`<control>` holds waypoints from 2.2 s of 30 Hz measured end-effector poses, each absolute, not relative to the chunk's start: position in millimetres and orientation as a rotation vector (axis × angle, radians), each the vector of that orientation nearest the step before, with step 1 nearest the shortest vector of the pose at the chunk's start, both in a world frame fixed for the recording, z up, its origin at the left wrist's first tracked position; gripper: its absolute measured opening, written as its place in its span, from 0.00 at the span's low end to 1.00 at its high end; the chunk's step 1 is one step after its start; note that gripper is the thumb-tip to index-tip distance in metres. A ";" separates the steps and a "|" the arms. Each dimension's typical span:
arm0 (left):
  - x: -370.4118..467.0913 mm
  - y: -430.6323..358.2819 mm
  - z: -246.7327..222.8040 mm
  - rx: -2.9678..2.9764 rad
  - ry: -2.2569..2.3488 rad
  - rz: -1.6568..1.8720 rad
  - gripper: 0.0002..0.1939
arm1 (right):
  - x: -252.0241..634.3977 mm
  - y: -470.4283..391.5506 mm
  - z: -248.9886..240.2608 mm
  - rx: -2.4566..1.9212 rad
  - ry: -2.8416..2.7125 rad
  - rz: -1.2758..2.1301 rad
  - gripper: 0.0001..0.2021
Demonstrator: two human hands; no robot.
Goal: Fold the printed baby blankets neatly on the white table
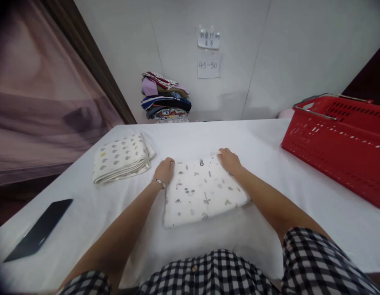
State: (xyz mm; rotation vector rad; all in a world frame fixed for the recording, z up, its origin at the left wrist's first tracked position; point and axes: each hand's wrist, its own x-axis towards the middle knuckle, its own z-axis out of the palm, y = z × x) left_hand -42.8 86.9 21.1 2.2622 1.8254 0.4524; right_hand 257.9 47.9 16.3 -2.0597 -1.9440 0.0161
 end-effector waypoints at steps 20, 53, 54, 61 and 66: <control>-1.4 52.5 30.0 2.679 1.439 0.351 0.24 | 264.2 51.8 22.2 -2.271 -1.771 0.206 0.24; -1.6 53.3 10.7 2.621 1.454 0.160 0.32 | 242.1 -0.8 20.5 -2.018 -2.156 0.357 0.30; -1.6 53.0 10.9 2.622 1.452 0.161 0.32 | 244.2 0.2 21.8 -2.029 -2.139 0.374 0.29; -1.5 53.7 7.7 2.621 1.434 0.183 0.31 | 257.7 1.2 16.2 -2.028 -2.188 0.343 0.32; -5.1 54.2 12.0 2.536 1.443 0.395 0.31 | 255.3 -1.9 20.7 -2.045 -2.215 0.261 0.29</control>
